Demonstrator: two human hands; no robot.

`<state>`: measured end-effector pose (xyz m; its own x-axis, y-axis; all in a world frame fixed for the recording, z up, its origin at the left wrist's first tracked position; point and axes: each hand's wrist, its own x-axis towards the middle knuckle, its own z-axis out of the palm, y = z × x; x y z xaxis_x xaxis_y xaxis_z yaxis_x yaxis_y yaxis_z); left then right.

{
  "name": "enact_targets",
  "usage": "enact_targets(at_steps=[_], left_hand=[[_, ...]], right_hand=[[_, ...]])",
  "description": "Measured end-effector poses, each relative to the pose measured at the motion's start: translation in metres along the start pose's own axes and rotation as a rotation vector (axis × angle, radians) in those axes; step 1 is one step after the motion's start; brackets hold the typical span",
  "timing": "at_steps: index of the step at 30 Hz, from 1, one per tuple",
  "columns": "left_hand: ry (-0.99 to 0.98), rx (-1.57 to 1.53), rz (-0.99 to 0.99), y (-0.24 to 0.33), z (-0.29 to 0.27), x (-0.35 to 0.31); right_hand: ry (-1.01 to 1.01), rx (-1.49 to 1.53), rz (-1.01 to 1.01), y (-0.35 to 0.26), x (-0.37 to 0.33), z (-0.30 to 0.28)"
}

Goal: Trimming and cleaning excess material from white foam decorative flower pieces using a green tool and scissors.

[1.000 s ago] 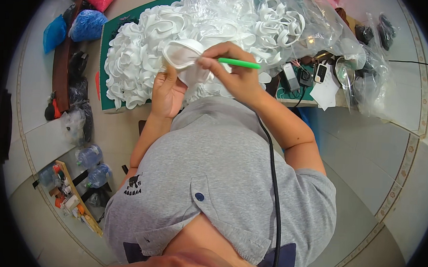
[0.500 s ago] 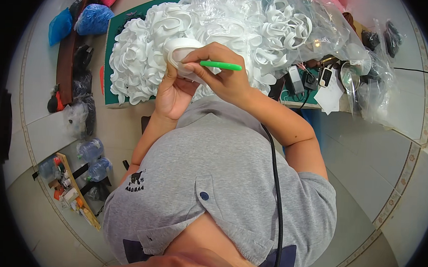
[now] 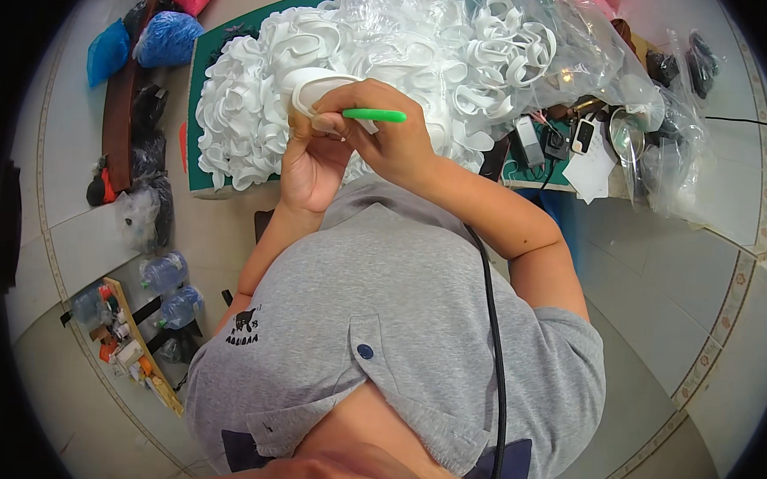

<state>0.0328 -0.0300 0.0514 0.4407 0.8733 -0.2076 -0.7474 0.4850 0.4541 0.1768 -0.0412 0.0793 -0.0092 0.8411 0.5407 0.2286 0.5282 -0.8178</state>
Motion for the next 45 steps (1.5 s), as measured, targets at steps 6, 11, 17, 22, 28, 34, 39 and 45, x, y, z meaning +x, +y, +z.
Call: enact_targets(at_steps=[6, 11, 17, 22, 28, 34, 39, 45], left_hand=[[-0.025, -0.076, 0.009, 0.002, -0.004, -0.002], [0.064, -0.086, -0.006, 0.0, -0.012, -0.002], [0.112, 0.022, 0.003, 0.003, -0.009, 0.003], [0.098, -0.109, -0.107, 0.007, -0.003, -0.003], [0.006, -0.149, -0.153, -0.001, -0.017, 0.001], [-0.041, -0.325, -0.21, 0.0, -0.028, 0.001], [-0.015, -0.349, -0.193, 0.0, -0.038, 0.002], [0.063, -0.241, -0.042, -0.001, -0.034, 0.003]], right_hand=[[0.008, -0.146, -0.167, 0.002, 0.003, 0.002], [-0.062, -0.423, -0.314, 0.003, 0.007, 0.005], [-0.043, -0.181, -0.101, 0.016, 0.007, -0.002], [0.042, 0.281, 0.315, 0.01, 0.004, 0.0], [0.089, 0.043, 0.077, 0.01, 0.0, 0.011], [0.05, -0.209, -0.166, 0.014, -0.004, 0.013], [-0.024, -0.443, -0.351, 0.008, -0.007, 0.014], [-0.079, -0.458, -0.237, 0.015, -0.006, 0.014]])
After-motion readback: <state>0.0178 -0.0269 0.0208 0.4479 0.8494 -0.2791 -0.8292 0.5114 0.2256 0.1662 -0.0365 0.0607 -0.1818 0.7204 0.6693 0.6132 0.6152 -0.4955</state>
